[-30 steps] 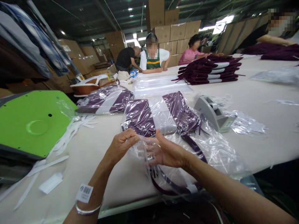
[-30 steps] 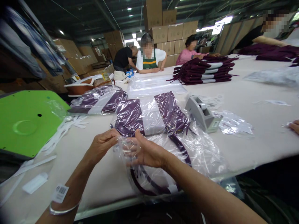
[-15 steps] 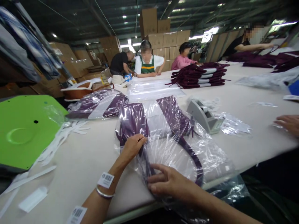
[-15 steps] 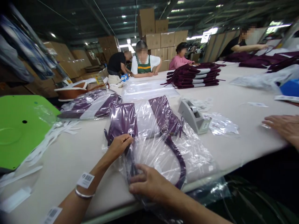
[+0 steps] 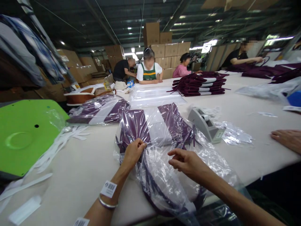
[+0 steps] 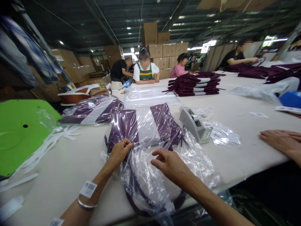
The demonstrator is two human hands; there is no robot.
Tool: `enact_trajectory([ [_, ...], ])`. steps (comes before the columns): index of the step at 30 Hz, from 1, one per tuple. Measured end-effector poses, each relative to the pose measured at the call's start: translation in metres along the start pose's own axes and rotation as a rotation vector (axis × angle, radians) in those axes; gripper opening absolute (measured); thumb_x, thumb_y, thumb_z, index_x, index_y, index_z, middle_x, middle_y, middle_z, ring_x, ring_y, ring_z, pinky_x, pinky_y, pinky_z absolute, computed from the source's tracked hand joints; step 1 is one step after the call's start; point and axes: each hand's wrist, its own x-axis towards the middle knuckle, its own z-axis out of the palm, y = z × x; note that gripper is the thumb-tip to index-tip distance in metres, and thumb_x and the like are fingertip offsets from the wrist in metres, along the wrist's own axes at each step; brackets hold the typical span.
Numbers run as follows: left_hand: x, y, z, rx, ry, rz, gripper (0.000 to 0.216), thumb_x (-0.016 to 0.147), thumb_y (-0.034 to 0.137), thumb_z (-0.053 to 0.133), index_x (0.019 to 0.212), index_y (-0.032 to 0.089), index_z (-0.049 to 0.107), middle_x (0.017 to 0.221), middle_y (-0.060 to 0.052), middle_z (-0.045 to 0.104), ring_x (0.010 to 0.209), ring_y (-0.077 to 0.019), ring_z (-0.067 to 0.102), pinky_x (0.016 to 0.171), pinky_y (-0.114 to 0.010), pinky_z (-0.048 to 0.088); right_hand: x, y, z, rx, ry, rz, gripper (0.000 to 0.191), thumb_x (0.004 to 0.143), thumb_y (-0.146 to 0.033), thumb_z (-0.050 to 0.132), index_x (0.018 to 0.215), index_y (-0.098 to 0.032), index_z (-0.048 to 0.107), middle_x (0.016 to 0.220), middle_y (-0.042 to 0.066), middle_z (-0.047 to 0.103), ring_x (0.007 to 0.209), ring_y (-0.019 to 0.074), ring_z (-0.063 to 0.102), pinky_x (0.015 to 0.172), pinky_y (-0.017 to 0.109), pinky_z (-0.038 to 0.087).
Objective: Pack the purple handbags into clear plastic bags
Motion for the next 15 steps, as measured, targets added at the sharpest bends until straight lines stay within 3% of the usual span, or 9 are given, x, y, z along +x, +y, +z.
enact_trajectory([
  [4, -0.003, 0.004, 0.005, 0.047, 0.064, -0.038, 0.021, 0.09, 0.037, 0.056, 0.076, 0.022, 0.059, 0.067, 0.003, 0.062, 0.065, -0.0157, 0.058, 0.061, -0.026, 0.031, 0.018, -0.01, 0.004, -0.251, 0.111, -0.222, 0.019, 0.091, -0.027, 0.063, 0.106, -0.021, 0.072, 0.09, 0.004, 0.076, 0.08, 0.0193, 0.069, 0.074, 0.032, 0.05],
  [8, -0.006, 0.011, 0.009, 0.208, 0.097, -0.065, 0.019, 0.093, 0.037, 0.054, 0.081, 0.023, 0.059, 0.072, 0.001, 0.067, 0.069, -0.0181, 0.062, 0.061, -0.027, 0.03, 0.043, -0.018, 0.023, -0.452, 0.066, -0.451, 0.018, 0.097, -0.027, 0.057, 0.102, -0.024, 0.074, 0.097, 0.004, 0.074, 0.089, 0.0176, 0.068, 0.08, 0.028, 0.047],
  [15, -0.009, 0.023, 0.016, 0.472, 0.079, -0.084, 0.019, 0.097, 0.041, 0.052, 0.093, 0.024, 0.058, 0.085, -0.002, 0.073, 0.076, -0.0203, 0.069, 0.063, -0.029, 0.033, 0.098, -0.01, 0.031, -0.709, 0.145, -0.256, 0.013, 0.093, -0.034, 0.064, 0.093, -0.024, 0.071, 0.094, 0.002, 0.072, 0.084, 0.0179, 0.067, 0.068, 0.026, 0.04],
])
